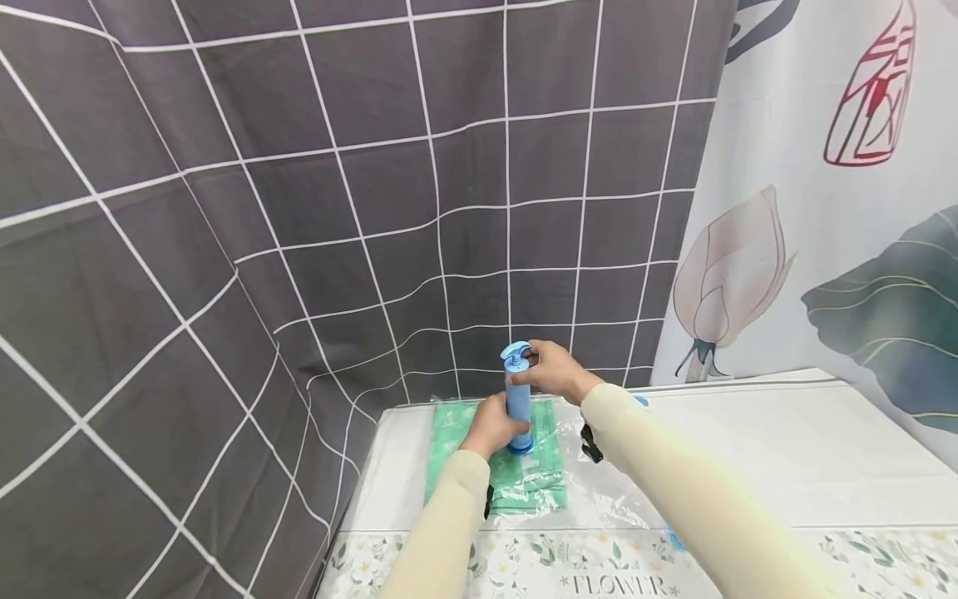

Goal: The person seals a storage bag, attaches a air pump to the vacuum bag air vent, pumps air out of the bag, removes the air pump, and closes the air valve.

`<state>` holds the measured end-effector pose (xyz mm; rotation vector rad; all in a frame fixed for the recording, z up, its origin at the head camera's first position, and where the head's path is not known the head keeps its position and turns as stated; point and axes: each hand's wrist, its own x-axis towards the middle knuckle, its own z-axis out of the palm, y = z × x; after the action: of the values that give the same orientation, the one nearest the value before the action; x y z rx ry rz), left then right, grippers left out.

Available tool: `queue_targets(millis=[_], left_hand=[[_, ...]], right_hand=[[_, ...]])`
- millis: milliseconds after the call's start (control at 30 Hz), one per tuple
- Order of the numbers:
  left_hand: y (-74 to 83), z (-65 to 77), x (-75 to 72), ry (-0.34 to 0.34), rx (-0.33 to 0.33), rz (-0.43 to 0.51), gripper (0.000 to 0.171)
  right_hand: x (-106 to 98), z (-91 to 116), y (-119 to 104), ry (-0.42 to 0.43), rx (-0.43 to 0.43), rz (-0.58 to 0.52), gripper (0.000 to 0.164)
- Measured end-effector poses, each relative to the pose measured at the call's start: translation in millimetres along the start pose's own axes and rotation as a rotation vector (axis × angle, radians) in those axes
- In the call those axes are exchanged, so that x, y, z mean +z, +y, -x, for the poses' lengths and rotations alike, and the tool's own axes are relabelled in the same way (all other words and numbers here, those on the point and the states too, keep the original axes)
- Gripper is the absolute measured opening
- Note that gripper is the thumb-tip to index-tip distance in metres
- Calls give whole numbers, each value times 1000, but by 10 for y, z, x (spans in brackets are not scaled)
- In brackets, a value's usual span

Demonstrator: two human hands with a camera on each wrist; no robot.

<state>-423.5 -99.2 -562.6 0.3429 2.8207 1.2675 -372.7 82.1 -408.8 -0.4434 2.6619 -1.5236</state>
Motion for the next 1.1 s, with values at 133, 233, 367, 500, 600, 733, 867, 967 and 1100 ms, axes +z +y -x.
queue_targets(millis=[133,233,367,500,600,733,867,967,1100], left_hand=[[-10,47,-18,25,8,28,67],[192,252,-119,35,-4,75,73],[516,589,-238,24,-29,181,77],[627,721,-250,59,-18,174,69],[670,727,-248,98,20,98,74],[730,685,-227,148,53,-5,96],[587,540,-98,240,102,-116,97],[295,320,74,320,133,-197,89],[-60,37,266,360,143,-266,85]], right_hand=[[21,11,-71,17,25,-4,44],[58,6,-133,49,28,29,47],[105,23,-179,98,39,116,52],[138,39,-180,138,60,209,53],[158,42,-161,166,90,262,55],[161,39,-161,200,125,294,59],[167,29,-156,220,144,309,59],[183,23,-134,224,151,312,58],[189,40,-112,237,154,296,58]])
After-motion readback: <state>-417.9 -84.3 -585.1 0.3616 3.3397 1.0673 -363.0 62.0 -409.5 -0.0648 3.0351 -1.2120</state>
